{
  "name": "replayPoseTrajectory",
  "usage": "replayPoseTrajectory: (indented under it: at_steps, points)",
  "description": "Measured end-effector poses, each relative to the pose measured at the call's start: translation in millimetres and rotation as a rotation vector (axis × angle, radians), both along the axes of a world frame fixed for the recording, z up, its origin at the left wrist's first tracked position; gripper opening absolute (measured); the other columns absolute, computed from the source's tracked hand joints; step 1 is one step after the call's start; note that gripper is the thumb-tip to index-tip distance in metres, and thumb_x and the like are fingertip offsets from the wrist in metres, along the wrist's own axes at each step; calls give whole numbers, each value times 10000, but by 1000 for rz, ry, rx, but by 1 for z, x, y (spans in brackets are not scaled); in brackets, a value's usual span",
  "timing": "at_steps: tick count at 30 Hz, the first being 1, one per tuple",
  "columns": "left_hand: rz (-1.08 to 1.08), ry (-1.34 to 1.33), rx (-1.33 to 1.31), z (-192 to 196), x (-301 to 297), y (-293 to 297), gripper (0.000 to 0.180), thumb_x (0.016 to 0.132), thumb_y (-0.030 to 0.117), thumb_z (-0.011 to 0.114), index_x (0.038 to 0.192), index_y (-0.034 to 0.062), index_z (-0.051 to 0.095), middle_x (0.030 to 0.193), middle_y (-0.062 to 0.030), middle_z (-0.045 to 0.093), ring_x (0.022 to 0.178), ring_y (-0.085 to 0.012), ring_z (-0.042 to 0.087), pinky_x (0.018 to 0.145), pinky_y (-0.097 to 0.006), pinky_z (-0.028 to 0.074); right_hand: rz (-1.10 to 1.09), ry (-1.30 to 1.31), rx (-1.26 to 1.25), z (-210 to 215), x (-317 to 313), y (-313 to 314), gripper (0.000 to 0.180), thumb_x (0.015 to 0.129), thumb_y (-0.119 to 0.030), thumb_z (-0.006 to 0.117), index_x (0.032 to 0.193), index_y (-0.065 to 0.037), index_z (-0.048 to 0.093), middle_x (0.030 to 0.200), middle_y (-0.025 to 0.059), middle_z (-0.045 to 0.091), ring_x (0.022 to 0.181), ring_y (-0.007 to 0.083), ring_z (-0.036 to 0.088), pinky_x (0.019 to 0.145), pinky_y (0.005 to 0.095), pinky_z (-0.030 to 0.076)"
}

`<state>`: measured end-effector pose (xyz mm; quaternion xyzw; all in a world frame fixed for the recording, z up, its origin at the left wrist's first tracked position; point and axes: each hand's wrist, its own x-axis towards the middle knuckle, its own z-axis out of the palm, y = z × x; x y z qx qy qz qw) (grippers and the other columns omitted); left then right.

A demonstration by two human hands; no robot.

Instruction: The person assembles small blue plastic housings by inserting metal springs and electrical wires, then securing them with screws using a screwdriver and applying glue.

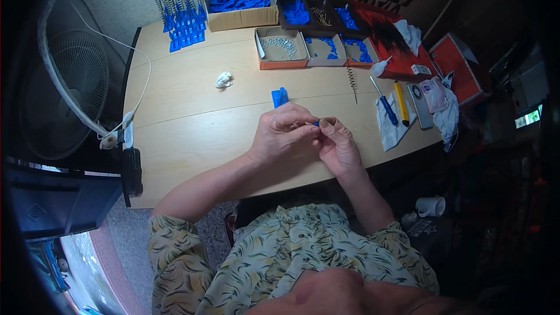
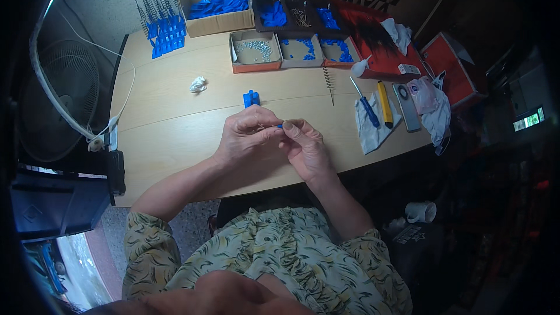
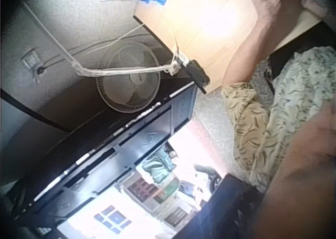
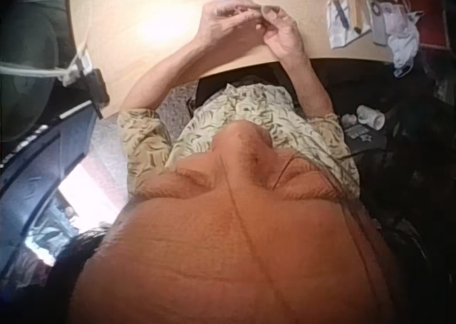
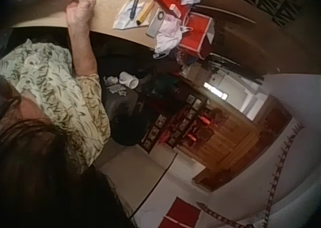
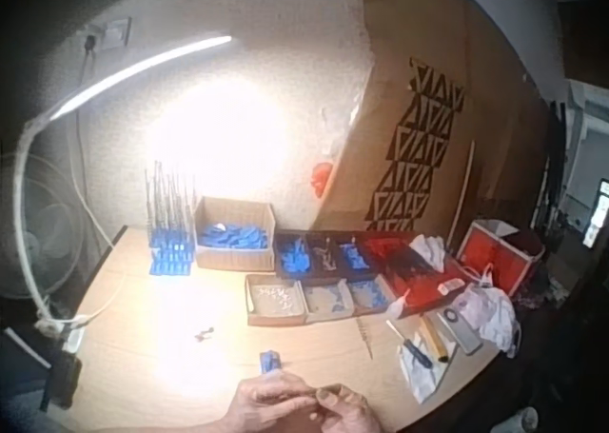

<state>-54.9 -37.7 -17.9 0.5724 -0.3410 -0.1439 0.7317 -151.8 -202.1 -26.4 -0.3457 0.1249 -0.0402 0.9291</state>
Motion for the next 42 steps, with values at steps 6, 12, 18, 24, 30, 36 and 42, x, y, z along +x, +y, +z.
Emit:
replayPoseTrajectory:
  at_steps: [6, 12, 18, 24, 30, 36, 42]
  points:
    - [-77, 317, 15, -13, -1, 3, 130, 951, 41, 730, 1045, -35, 682, 1130, -117, 713, 984, -161, 716, 854, -281, 589, -34, 54, -518, 16, 3, -18, 190, 1010, -127, 671, 1161, -12, 680, 944, 46, 726, 776, 85, 659, 681, 226, 528]
    - [-154, 382, 71, -11, 7, 0, 155, 977, 80, 719, 1055, -39, 657, 1004, -105, 744, 944, -151, 732, 857, -272, 587, -438, 137, -1236, 14, 63, -125, 212, 1006, -129, 640, 1090, 56, 699, 870, 45, 694, 713, 72, 617, 631, 229, 496]
    - [-152, 448, 210, -3, 13, 6, 228, 997, 128, 701, 1165, -26, 714, 988, -78, 748, 900, -122, 716, 822, -249, 587, -122, 317, -1236, 8, 94, -144, 258, 945, -177, 744, 1072, 45, 711, 824, 26, 668, 668, 54, 594, 564, 205, 451]
    - [-207, 551, 153, -9, 17, 3, 261, 1030, 104, 642, 1245, -40, 669, 1057, -89, 736, 932, -121, 707, 846, -233, 579, 2, 314, -1281, 10, 91, -144, 185, 965, -142, 727, 1037, 27, 701, 761, -4, 648, 630, 31, 581, 514, 181, 443]
    - [-285, 498, 144, -16, 18, 6, 228, 1042, 78, 610, 1233, -40, 653, 1081, -106, 726, 951, -119, 692, 884, -238, 564, -70, -72, -858, 58, 49, -64, 158, 1009, -95, 648, 1084, 44, 637, 921, 88, 690, 732, 110, 667, 650, 238, 554]
    - [-307, 517, 119, -12, 17, 2, 208, 1040, 68, 613, 1206, -43, 673, 1031, -85, 737, 910, -95, 686, 877, -244, 559, -253, -297, -893, 52, 34, -24, 185, 1021, -75, 650, 1118, 60, 569, 996, 137, 695, 859, 166, 704, 781, 298, 607]
    - [-327, 488, 113, -11, 16, 2, 206, 1039, 68, 613, 1202, -43, 674, 1031, -72, 734, 916, -89, 673, 880, -243, 556, -232, -276, -867, 46, 35, -21, 170, 1028, -61, 633, 1123, 62, 564, 1001, 137, 694, 871, 164, 702, 791, 297, 609]
